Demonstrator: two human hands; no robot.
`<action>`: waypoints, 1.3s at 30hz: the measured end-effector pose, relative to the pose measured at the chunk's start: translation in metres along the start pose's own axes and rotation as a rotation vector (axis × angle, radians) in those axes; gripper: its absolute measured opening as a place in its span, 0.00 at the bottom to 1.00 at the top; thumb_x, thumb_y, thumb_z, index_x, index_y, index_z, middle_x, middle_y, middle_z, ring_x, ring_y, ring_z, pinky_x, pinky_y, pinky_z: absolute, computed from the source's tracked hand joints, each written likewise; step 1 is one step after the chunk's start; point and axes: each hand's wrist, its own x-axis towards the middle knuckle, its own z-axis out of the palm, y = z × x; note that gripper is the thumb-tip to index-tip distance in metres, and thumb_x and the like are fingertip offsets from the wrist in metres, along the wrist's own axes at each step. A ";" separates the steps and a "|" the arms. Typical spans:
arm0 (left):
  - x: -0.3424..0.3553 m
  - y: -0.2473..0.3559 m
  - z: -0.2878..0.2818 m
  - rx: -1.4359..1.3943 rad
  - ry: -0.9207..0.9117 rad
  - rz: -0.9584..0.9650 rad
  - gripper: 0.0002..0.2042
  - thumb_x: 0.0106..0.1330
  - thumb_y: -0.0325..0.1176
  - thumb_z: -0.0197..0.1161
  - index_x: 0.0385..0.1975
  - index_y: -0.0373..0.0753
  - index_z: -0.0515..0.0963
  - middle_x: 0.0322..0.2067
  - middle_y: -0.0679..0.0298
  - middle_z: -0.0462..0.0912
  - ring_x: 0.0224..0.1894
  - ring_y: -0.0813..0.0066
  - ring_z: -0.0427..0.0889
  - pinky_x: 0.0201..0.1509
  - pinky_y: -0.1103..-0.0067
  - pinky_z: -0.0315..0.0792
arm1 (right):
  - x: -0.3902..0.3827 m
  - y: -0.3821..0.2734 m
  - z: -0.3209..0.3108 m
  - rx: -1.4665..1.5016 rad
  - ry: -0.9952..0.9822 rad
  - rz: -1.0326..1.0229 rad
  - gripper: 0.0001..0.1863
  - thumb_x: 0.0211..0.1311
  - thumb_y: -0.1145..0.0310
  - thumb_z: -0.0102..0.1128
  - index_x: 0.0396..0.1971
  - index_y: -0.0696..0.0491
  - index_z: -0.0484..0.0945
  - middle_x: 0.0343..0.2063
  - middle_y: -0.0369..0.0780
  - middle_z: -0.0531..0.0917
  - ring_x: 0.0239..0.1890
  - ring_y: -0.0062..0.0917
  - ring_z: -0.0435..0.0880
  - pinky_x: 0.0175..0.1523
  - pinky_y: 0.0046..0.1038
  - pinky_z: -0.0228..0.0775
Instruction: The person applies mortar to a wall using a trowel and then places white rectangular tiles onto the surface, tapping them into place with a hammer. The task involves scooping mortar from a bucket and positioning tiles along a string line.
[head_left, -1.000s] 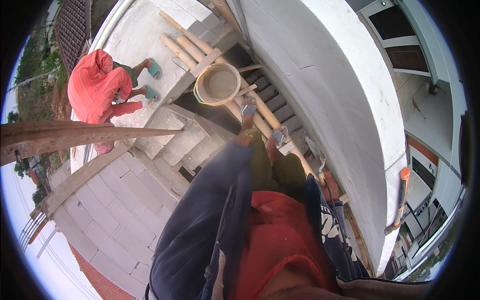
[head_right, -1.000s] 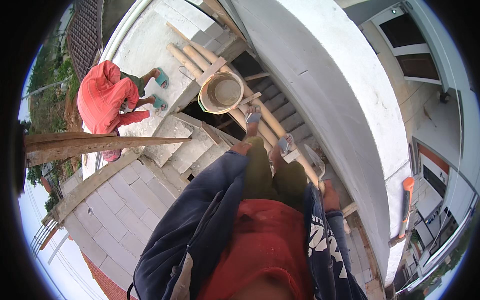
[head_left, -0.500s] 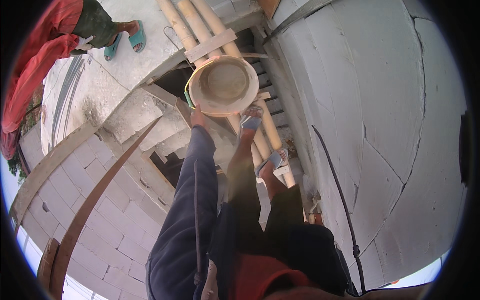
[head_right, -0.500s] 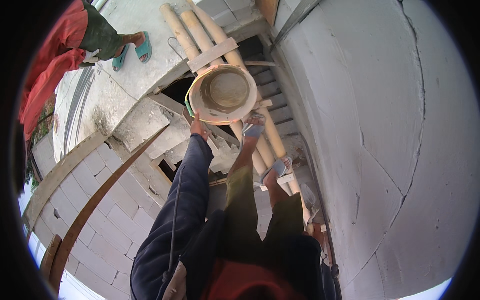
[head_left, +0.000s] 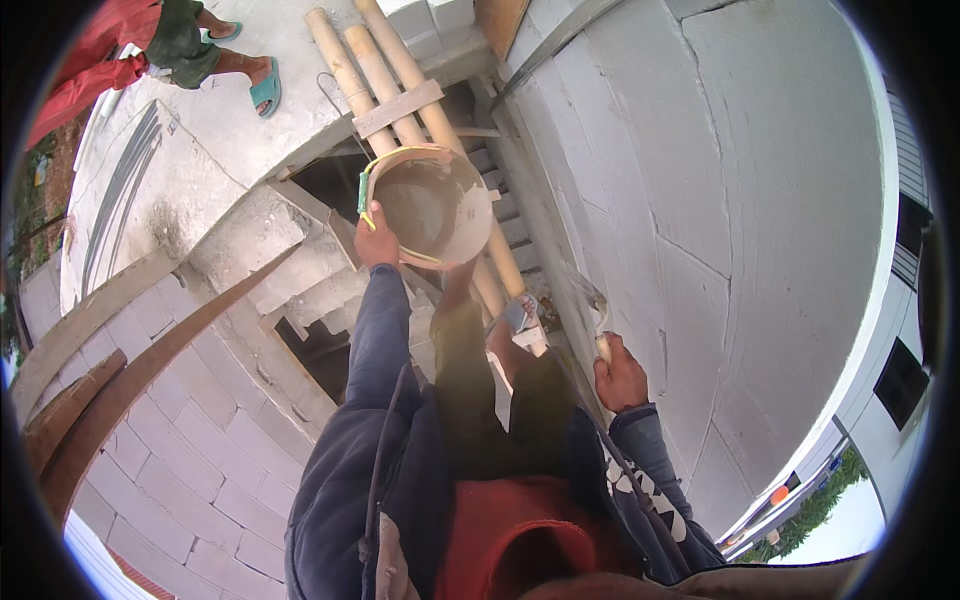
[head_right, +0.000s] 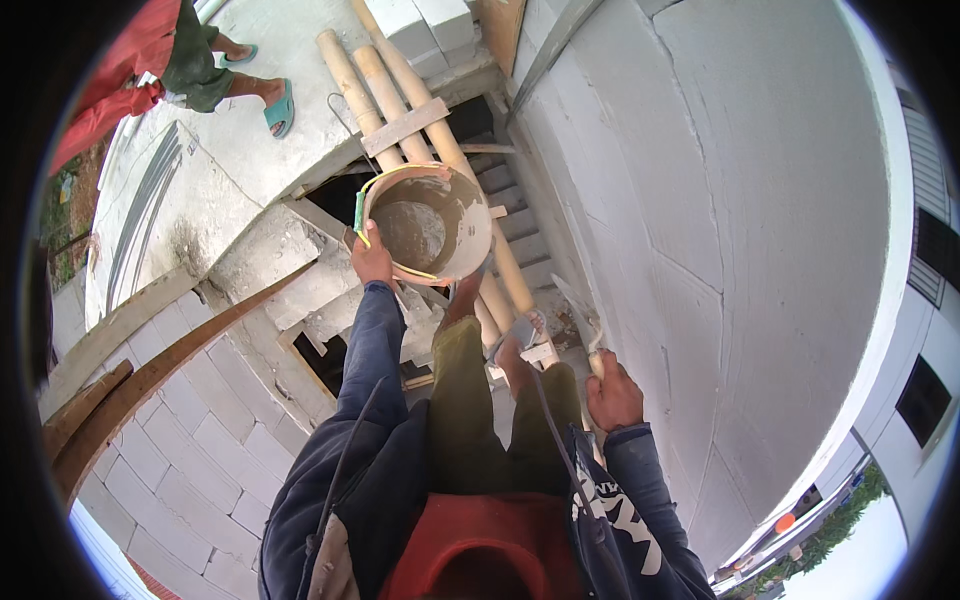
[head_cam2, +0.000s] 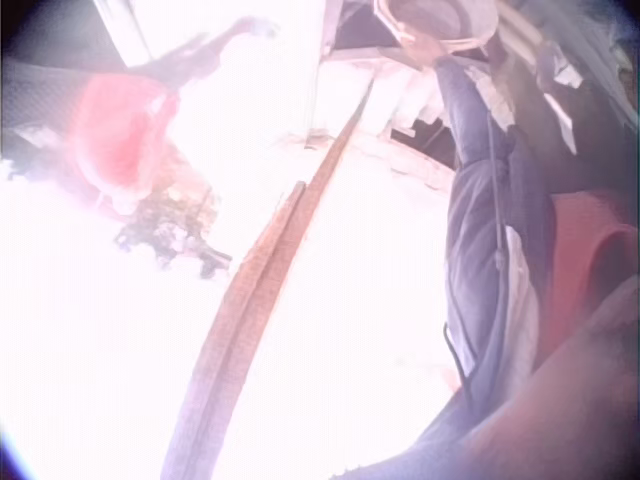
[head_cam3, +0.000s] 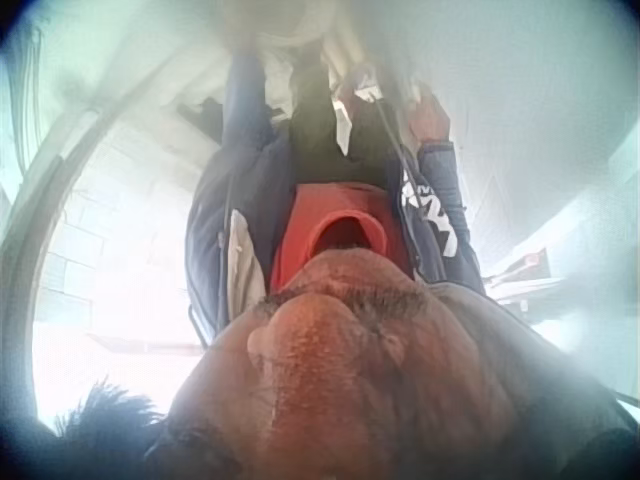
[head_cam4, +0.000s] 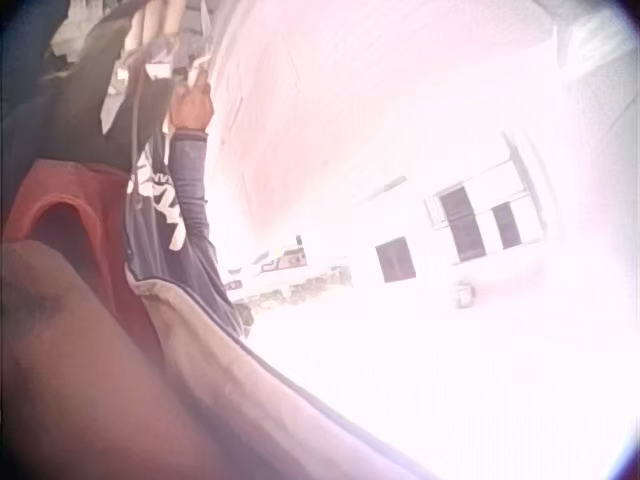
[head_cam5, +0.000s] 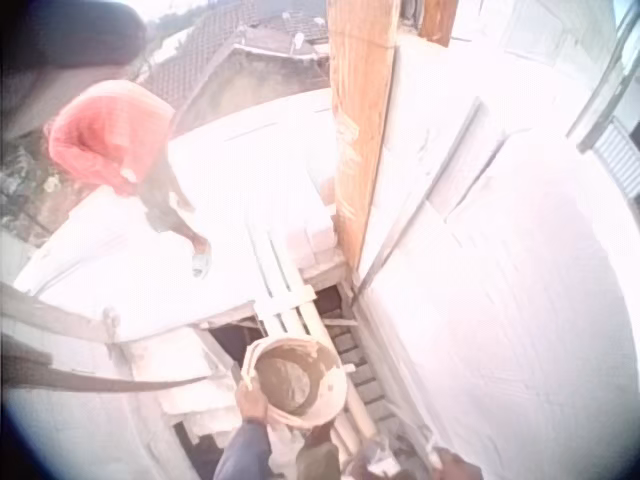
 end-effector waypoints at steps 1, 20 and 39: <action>-0.020 0.021 -0.024 -0.048 -0.039 -0.001 0.28 0.79 0.59 0.61 0.43 0.33 0.85 0.27 0.67 0.79 0.30 0.77 0.75 0.37 0.73 0.70 | 0.007 -0.018 -0.018 -0.050 0.030 -0.064 0.25 0.69 0.65 0.57 0.65 0.50 0.73 0.49 0.52 0.86 0.44 0.54 0.88 0.48 0.51 0.82; -0.336 0.346 -0.241 -0.141 -0.290 0.563 0.25 0.82 0.50 0.61 0.25 0.37 0.74 0.21 0.76 0.64 0.28 0.85 0.60 0.31 0.77 0.58 | -0.158 -0.137 -0.182 -0.178 0.188 -0.529 0.25 0.73 0.64 0.55 0.67 0.52 0.73 0.45 0.53 0.87 0.42 0.49 0.91 0.45 0.48 0.84; -0.452 0.410 -0.247 -0.232 -0.489 0.902 0.24 0.79 0.47 0.67 0.22 0.37 0.76 0.21 0.78 0.65 0.27 0.87 0.60 0.30 0.80 0.56 | -0.235 -0.098 -0.174 -0.179 0.286 -0.363 0.21 0.73 0.62 0.55 0.60 0.54 0.78 0.35 0.52 0.90 0.37 0.48 0.92 0.41 0.50 0.83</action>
